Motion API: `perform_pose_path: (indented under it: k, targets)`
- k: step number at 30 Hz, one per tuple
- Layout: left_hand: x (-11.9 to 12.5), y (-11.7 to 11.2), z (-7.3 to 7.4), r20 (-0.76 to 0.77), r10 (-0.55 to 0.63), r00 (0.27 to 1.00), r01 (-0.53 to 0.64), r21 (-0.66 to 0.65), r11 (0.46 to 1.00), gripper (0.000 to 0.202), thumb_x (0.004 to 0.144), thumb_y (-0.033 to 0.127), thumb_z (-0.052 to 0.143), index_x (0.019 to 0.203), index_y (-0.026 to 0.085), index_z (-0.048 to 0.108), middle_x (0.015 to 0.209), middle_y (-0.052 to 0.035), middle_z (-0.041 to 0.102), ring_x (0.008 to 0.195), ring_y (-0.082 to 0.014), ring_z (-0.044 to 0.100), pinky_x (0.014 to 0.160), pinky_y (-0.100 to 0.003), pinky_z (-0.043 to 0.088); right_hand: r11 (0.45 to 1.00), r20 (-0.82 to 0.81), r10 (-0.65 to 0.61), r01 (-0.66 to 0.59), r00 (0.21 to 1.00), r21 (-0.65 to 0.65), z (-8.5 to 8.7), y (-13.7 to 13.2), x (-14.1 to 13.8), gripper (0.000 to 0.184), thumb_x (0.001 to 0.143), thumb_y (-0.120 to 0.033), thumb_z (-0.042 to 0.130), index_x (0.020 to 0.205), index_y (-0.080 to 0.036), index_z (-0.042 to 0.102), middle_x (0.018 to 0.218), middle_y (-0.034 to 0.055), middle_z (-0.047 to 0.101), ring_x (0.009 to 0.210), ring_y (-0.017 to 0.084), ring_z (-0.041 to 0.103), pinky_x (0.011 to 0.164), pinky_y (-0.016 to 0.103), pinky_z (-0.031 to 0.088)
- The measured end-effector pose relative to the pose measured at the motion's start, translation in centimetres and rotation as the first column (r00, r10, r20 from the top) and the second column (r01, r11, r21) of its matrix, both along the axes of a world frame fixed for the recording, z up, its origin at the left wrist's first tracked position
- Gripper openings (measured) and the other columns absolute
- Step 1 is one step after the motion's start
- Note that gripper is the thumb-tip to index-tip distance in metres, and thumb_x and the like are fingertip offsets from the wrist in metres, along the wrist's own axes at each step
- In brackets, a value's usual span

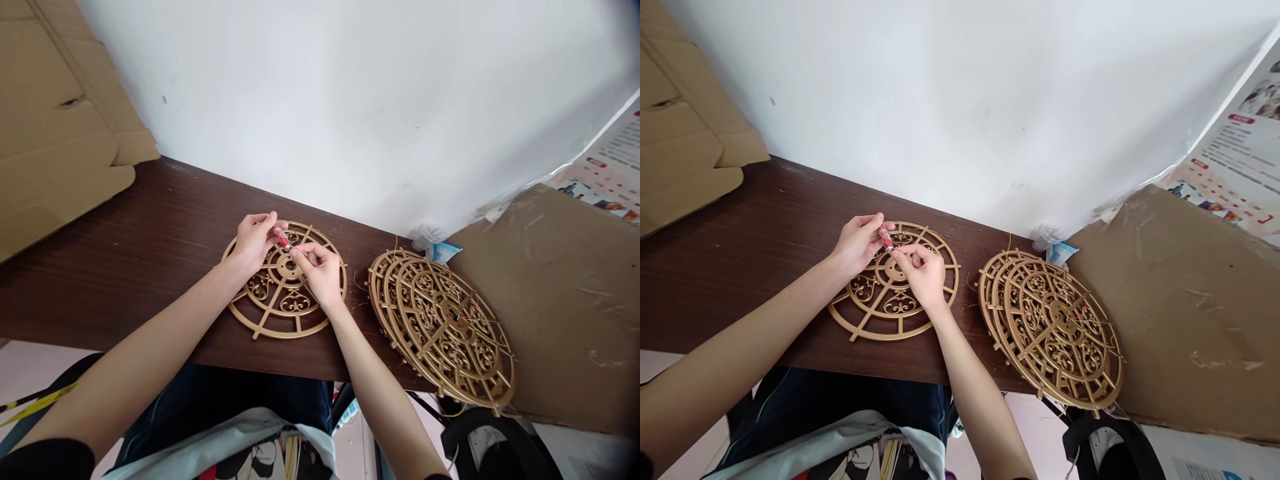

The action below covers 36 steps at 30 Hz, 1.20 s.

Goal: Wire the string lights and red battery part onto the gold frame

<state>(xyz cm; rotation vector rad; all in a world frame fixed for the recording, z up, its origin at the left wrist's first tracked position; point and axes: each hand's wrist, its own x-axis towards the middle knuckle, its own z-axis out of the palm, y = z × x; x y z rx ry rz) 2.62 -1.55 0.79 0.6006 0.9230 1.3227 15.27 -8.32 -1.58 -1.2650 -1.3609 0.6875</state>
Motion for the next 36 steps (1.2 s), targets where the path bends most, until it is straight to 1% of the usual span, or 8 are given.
perform_pose_path:
  k: [4,7,10,16,18,23,28,36]
  targets:
    - [0.03,-0.20,0.16,-0.011,0.003,1.000,-0.003,0.002,1.000,0.016,0.089,0.015,0.061,0.085,0.017,0.045,0.070,-0.0048,0.070,0.057,-0.0098,0.063,0.057,-0.021,0.051,0.999,0.046,0.008,-0.010,0.999,0.047,0.06,-0.12,-0.15,0.026,0.081,-0.044,0.066,0.082,-0.017,0.070,0.053,-0.0077,0.029,0.050,0.008,0.029,0.053,0.025,0.027]
    - [0.02,-0.14,0.03,-0.008,0.005,1.000,-0.005,-0.001,1.000,0.019,0.087,0.016,0.064,0.085,0.017,0.045,0.070,-0.0040,0.069,0.056,-0.0094,0.062,0.057,-0.021,0.051,0.999,0.078,0.005,-0.008,0.997,0.047,0.23,-0.25,-0.32,0.026,0.083,-0.043,0.063,0.083,-0.017,0.069,0.054,-0.0067,0.039,0.050,0.009,0.035,0.054,0.024,0.032]
    - [-0.01,-0.07,-0.07,-0.020,0.006,1.000,-0.006,-0.001,1.000,0.018,0.088,0.015,0.062,0.086,0.017,0.045,0.070,-0.0033,0.069,0.055,-0.0089,0.061,0.058,-0.022,0.051,0.999,0.107,0.000,-0.005,0.994,0.052,0.34,-0.39,-0.42,0.026,0.085,-0.042,0.061,0.083,-0.017,0.067,0.056,-0.0051,0.046,0.051,0.009,0.039,0.054,0.024,0.034]
    - [0.06,-0.29,0.34,-0.062,0.027,0.998,-0.025,0.029,0.999,0.016,0.089,0.014,0.060,0.084,0.018,0.044,0.067,-0.0019,0.067,0.062,-0.0111,0.065,0.059,-0.022,0.052,0.988,0.186,0.015,-0.043,0.982,0.150,0.35,-0.62,-0.44,0.024,0.089,-0.038,0.057,0.087,-0.017,0.069,0.071,0.0009,0.062,0.057,0.011,0.049,0.056,0.024,0.039]
    - [0.13,-0.35,0.38,-0.072,0.029,0.997,-0.026,0.038,0.999,0.016,0.089,0.013,0.059,0.084,0.018,0.044,0.065,-0.0009,0.066,0.061,-0.0107,0.064,0.057,-0.021,0.051,0.986,0.233,0.016,-0.054,0.972,0.158,0.34,-0.67,-0.44,0.025,0.090,-0.037,0.055,0.087,-0.016,0.070,0.071,0.0016,0.063,0.057,0.011,0.049,0.057,0.025,0.039]
    - [0.25,-0.30,0.05,-0.072,0.015,0.997,-0.012,0.039,0.999,0.017,0.089,0.013,0.060,0.084,0.018,0.044,0.065,0.0006,0.065,0.059,-0.0098,0.064,0.055,-0.020,0.051,0.990,0.302,0.013,-0.054,0.953,0.129,0.31,-0.79,-0.50,0.028,0.092,-0.038,0.051,0.085,-0.018,0.070,0.072,0.0023,0.063,0.059,0.013,0.050,0.058,0.026,0.039]
    - [0.22,-0.22,-0.14,-0.088,0.028,0.996,-0.023,0.057,0.998,0.019,0.087,0.013,0.062,0.084,0.018,0.044,0.065,0.0003,0.063,0.063,-0.0126,0.066,0.057,-0.023,0.053,0.987,0.333,-0.016,-0.038,0.943,0.155,0.19,-0.86,-0.42,0.030,0.094,-0.035,0.048,0.080,-0.017,0.068,0.069,0.0019,0.061,0.059,0.013,0.049,0.059,0.027,0.037]
    - [0.22,-0.03,-0.48,-0.109,0.024,0.994,-0.018,0.058,0.998,0.020,0.086,0.014,0.064,0.086,0.018,0.044,0.067,-0.0006,0.065,0.060,-0.0121,0.065,0.057,-0.024,0.054,0.988,0.351,-0.023,-0.032,0.936,0.151,0.20,-0.82,-0.30,0.028,0.093,-0.034,0.048,0.079,-0.018,0.067,0.069,0.0018,0.062,0.060,0.013,0.051,0.060,0.026,0.037]
